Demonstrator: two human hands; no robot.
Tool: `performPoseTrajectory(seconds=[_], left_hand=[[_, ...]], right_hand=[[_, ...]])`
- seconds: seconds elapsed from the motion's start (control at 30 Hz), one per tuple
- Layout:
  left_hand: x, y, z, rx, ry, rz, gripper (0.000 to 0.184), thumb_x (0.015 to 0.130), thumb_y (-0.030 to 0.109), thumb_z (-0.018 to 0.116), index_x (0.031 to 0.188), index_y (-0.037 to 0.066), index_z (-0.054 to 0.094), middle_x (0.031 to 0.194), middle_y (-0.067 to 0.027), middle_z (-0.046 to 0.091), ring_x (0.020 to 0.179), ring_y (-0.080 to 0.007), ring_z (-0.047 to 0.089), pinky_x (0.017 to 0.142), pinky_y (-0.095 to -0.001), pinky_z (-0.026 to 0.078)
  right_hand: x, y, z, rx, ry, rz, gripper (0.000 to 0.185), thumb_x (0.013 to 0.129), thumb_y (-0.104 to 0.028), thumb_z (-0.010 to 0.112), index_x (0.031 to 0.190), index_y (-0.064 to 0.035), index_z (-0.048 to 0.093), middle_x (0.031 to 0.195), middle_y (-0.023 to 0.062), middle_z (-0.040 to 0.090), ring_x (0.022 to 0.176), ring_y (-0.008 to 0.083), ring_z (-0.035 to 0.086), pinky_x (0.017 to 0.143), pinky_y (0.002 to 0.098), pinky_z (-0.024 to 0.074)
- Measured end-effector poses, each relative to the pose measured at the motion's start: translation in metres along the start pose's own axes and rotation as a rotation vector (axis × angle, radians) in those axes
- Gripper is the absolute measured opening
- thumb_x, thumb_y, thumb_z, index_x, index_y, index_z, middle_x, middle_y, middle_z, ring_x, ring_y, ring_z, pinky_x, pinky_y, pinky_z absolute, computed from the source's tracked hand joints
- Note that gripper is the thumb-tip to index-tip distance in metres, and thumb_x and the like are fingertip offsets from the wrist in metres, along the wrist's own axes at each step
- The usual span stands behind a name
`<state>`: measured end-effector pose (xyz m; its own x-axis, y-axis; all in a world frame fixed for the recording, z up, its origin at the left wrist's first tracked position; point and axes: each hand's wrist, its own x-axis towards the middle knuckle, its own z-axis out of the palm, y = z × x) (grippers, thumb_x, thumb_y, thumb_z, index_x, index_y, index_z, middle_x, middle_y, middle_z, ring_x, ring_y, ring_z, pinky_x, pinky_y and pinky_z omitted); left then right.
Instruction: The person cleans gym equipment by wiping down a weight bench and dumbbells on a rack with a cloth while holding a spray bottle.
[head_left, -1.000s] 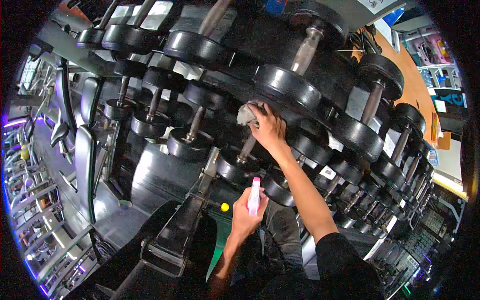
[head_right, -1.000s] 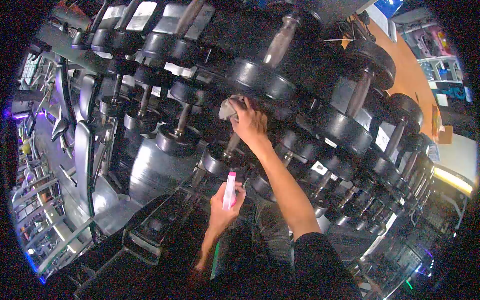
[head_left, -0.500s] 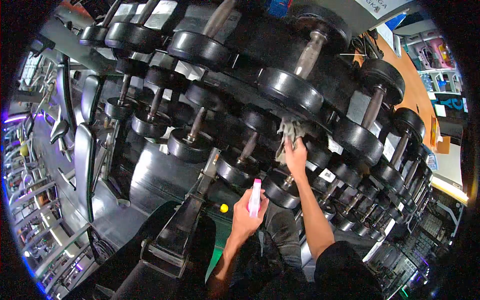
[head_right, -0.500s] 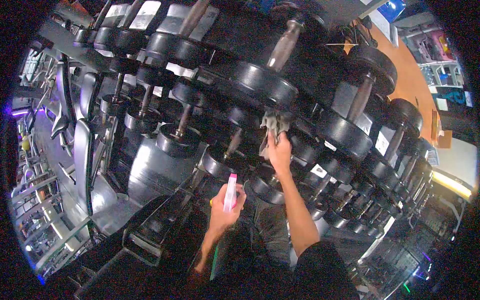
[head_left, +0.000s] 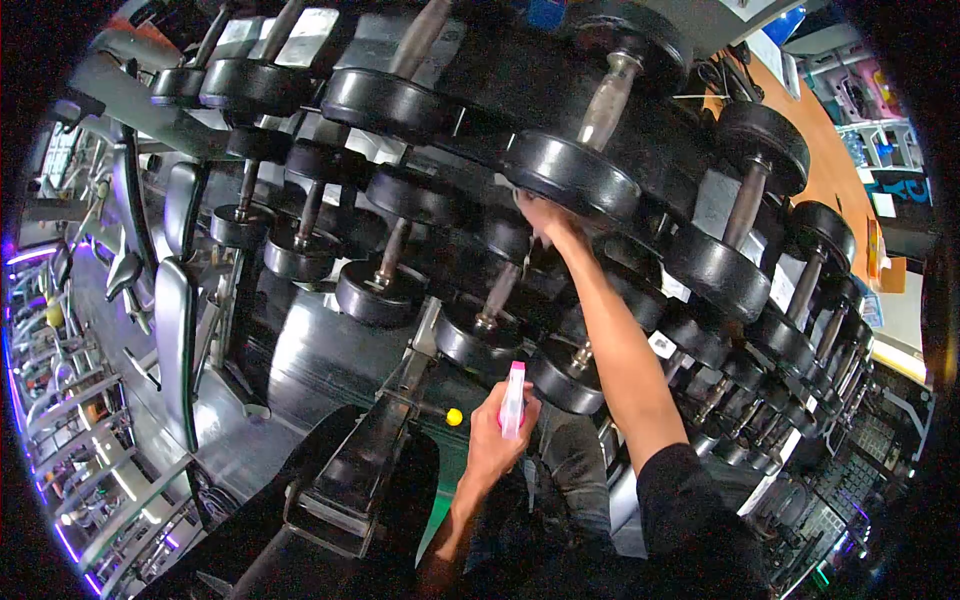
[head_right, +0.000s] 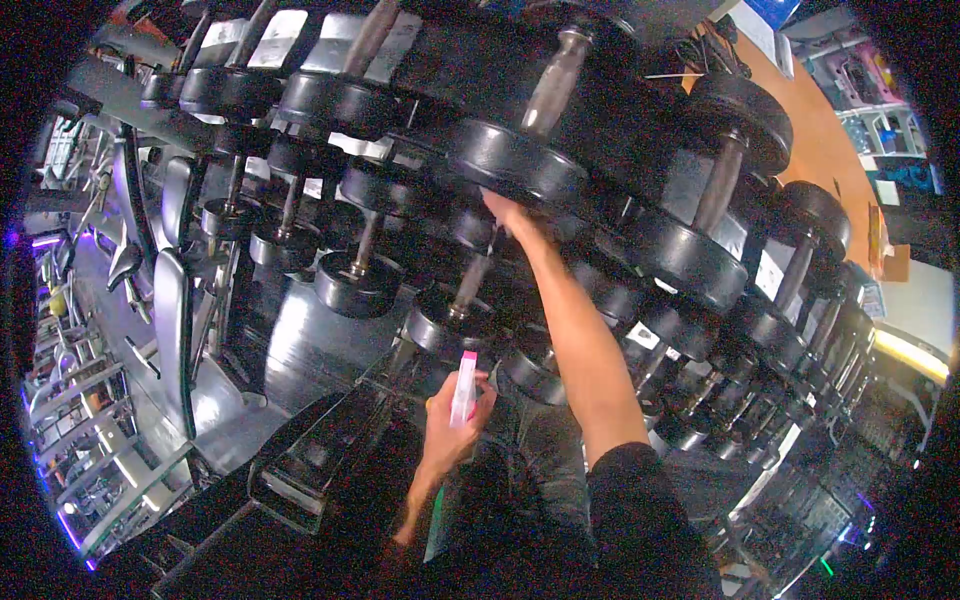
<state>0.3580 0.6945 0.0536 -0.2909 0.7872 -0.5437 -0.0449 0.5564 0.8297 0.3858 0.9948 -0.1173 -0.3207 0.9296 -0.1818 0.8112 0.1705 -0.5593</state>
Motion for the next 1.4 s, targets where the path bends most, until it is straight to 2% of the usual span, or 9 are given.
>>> performPoseTrajectory(seconds=[0.2,0.3,0.5,0.8,1.07,1.13,1.27,1.33,1.4], left_hand=[[0.002,-0.010,0.000,0.033,0.005,0.091,0.022,0.084,0.008,0.065,0.104,0.003,0.058,0.079,-0.0036,0.062,0.063,-0.0054,0.053,0.058,-0.0223,0.046],[0.002,-0.007,-0.003,0.000,0.027,0.025,0.017,0.081,0.006,0.067,0.095,0.002,0.059,0.094,-0.0148,0.066,0.083,-0.0260,0.067,0.075,-0.0329,0.051],[0.005,-0.001,-0.004,0.022,0.037,0.045,0.022,0.080,0.008,0.068,0.100,0.002,0.059,0.088,-0.0148,0.064,0.080,-0.0259,0.066,0.072,-0.0329,0.050],[0.010,0.008,0.001,0.046,0.044,0.103,0.025,0.080,0.009,0.069,0.102,0.001,0.059,0.088,-0.0157,0.064,0.081,-0.0283,0.065,0.072,-0.0335,0.050],[0.007,-0.001,0.015,0.087,-0.030,0.108,0.026,0.079,0.009,0.069,0.102,0.001,0.060,0.088,-0.0162,0.064,0.080,-0.0339,0.064,0.071,-0.0361,0.050],[0.008,0.000,0.016,0.093,-0.036,0.169,0.026,0.081,0.004,0.068,0.106,0.004,0.059,0.087,-0.0071,0.063,0.076,-0.0142,0.059,0.071,-0.0275,0.048],[0.008,0.008,0.013,0.124,-0.038,0.130,0.026,0.081,0.005,0.068,0.106,0.004,0.059,0.087,-0.0071,0.063,0.077,-0.0132,0.059,0.071,-0.0274,0.048],[0.009,0.008,0.013,0.054,-0.015,0.111,0.026,0.080,0.011,0.070,0.103,0.002,0.061,0.086,-0.0156,0.064,0.080,-0.0319,0.066,0.071,-0.0358,0.051],[0.008,0.007,0.015,0.055,-0.026,0.112,0.025,0.080,0.011,0.069,0.101,0.002,0.061,0.085,-0.0151,0.064,0.079,-0.0312,0.066,0.070,-0.0357,0.051]], right_hand=[[0.059,0.043,0.066,0.000,-0.002,-0.250,0.047,0.091,-0.043,0.052,0.115,-0.0038,0.061,0.103,0.0135,0.066,0.094,0.0257,0.062,0.088,0.0363,0.0467],[0.068,0.034,0.059,0.017,-0.195,-0.270,0.046,0.091,-0.042,0.051,0.114,-0.0034,0.061,0.103,0.0123,0.066,0.094,0.0247,0.062,0.088,0.0354,0.0464],[0.046,0.038,0.028,0.265,-0.510,-0.337,0.043,0.093,-0.039,0.051,0.113,-0.0027,0.062,0.104,0.0097,0.066,0.093,0.0226,0.061,0.089,0.0336,0.0459],[0.024,0.122,0.003,0.002,0.262,0.011,0.034,0.093,-0.031,0.049,0.106,-0.0025,0.062,0.103,0.0076,0.064,0.091,0.0220,0.058,0.087,0.0320,0.0457],[0.026,0.116,0.026,-0.144,0.126,-0.048,0.034,0.092,-0.032,0.049,0.107,-0.0039,0.062,0.106,0.0088,0.063,0.094,0.0241,0.058,0.088,0.0341,0.0451],[0.011,0.106,-0.004,-0.076,0.026,-0.023,0.034,0.091,-0.032,0.050,0.108,-0.0042,0.062,0.107,0.0092,0.063,0.095,0.0246,0.058,0.089,0.0346,0.0449],[-0.011,0.094,-0.058,0.088,-0.091,0.037,0.034,0.091,-0.032,0.050,0.108,-0.0049,0.061,0.108,0.0098,0.063,0.097,0.0256,0.057,0.089,0.0357,0.0446],[-0.008,0.108,-0.055,0.085,-0.037,0.041,0.034,0.091,-0.032,0.050,0.109,-0.0052,0.061,0.109,0.0101,0.063,0.098,0.0262,0.057,0.089,0.0362,0.0444],[0.009,0.131,-0.027,0.002,0.070,0.018,0.034,0.090,-0.032,0.050,0.109,-0.0056,0.061,0.110,0.0104,0.063,0.098,0.0267,0.057,0.090,0.0367,0.0443]])
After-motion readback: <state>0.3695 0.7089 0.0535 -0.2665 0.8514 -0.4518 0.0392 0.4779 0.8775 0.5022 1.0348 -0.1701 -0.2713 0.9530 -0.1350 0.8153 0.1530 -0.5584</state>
